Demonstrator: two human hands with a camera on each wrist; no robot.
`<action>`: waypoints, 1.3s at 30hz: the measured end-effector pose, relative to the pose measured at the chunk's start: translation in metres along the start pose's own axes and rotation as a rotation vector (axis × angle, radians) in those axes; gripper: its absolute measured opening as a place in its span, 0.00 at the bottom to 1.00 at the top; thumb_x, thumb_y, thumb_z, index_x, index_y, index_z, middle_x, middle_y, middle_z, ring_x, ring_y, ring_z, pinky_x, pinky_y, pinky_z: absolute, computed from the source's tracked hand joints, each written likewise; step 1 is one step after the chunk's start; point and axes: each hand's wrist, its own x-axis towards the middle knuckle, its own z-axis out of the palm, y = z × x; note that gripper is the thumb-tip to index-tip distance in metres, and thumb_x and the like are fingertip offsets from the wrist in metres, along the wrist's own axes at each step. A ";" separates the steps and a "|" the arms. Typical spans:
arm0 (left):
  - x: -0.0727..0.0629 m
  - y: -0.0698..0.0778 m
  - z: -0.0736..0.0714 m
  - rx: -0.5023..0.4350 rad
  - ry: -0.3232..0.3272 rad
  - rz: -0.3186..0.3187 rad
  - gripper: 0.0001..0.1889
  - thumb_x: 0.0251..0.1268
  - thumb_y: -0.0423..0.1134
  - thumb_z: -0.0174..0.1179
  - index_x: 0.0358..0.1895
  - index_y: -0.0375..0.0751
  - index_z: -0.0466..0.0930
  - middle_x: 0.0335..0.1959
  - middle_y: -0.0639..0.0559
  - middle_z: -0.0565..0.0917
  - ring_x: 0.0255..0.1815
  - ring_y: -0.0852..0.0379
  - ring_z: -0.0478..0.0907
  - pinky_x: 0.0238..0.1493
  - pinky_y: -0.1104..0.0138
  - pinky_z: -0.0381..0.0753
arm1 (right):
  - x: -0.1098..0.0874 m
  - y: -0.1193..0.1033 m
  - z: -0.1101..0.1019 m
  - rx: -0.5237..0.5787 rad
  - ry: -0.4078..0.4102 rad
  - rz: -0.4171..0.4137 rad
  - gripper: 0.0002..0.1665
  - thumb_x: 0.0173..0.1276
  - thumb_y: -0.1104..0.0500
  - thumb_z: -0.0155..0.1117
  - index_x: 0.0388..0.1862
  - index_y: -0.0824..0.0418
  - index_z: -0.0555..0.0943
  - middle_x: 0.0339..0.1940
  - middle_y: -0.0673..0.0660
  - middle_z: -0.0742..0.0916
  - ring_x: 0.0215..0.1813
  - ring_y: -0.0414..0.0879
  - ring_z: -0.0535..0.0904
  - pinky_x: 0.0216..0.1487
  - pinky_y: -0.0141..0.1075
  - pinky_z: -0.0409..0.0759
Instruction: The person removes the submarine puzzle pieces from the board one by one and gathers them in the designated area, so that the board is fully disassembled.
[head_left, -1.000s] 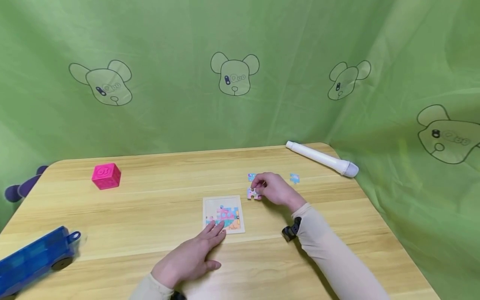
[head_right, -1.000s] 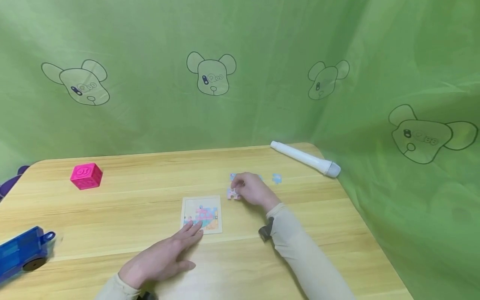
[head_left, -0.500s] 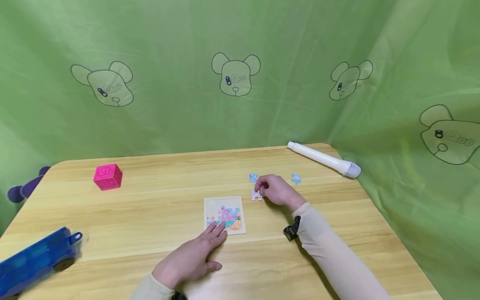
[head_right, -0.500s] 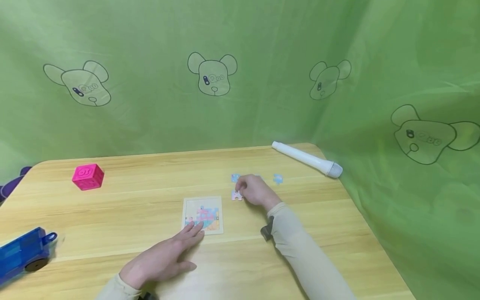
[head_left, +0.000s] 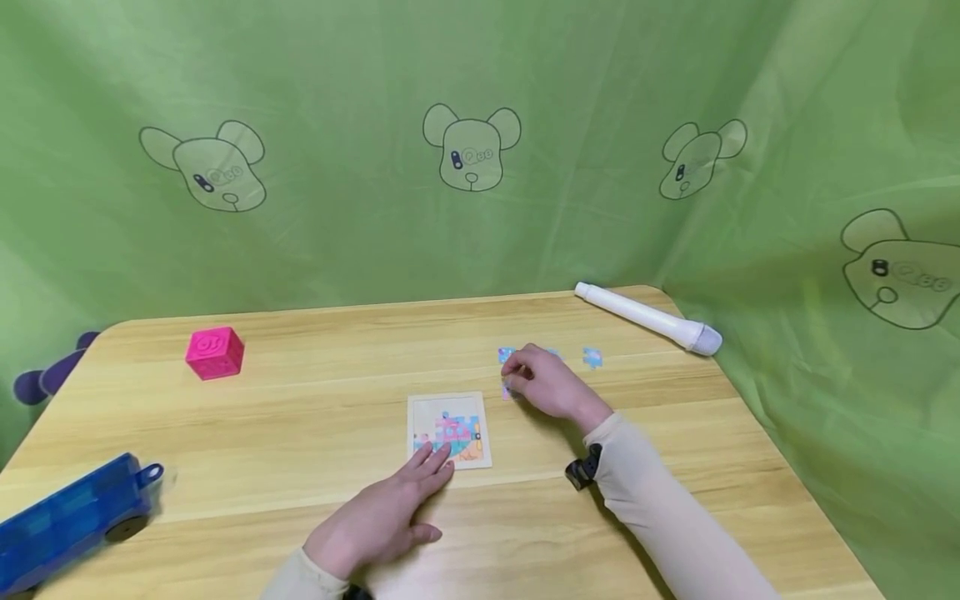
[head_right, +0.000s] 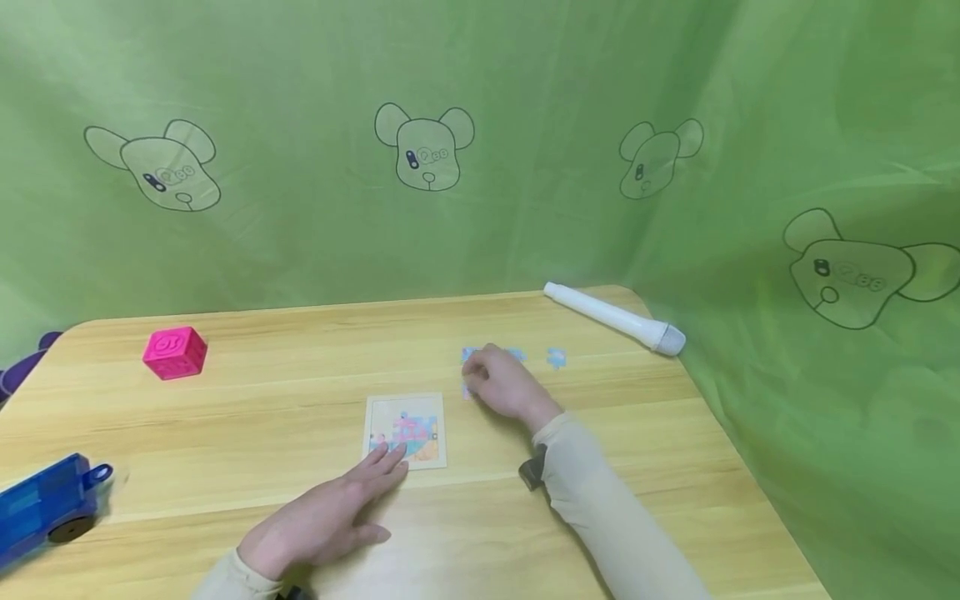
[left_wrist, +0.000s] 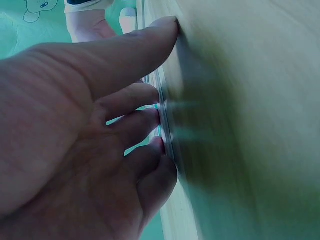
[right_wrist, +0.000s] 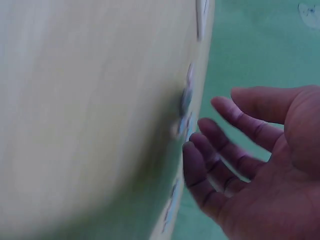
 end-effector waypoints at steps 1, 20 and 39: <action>0.000 0.000 0.000 0.002 0.000 0.000 0.40 0.60 0.43 0.69 0.73 0.36 0.63 0.78 0.45 0.55 0.77 0.44 0.48 0.70 0.52 0.62 | -0.001 -0.003 0.001 0.000 0.004 -0.016 0.07 0.72 0.63 0.60 0.44 0.62 0.82 0.39 0.53 0.79 0.41 0.47 0.77 0.43 0.41 0.78; 0.000 -0.001 0.002 -0.007 0.004 0.001 0.39 0.60 0.43 0.69 0.73 0.34 0.63 0.77 0.44 0.56 0.77 0.44 0.48 0.69 0.51 0.64 | -0.009 -0.057 0.036 -0.157 -0.209 -0.157 0.17 0.67 0.62 0.67 0.54 0.63 0.81 0.49 0.53 0.82 0.52 0.48 0.78 0.58 0.43 0.76; -0.001 -0.001 -0.001 -0.009 0.015 0.032 0.39 0.60 0.42 0.69 0.72 0.31 0.63 0.77 0.41 0.56 0.77 0.43 0.48 0.69 0.51 0.63 | -0.004 -0.080 0.053 -0.341 -0.231 -0.097 0.15 0.66 0.61 0.69 0.50 0.60 0.80 0.42 0.50 0.76 0.38 0.43 0.73 0.45 0.36 0.77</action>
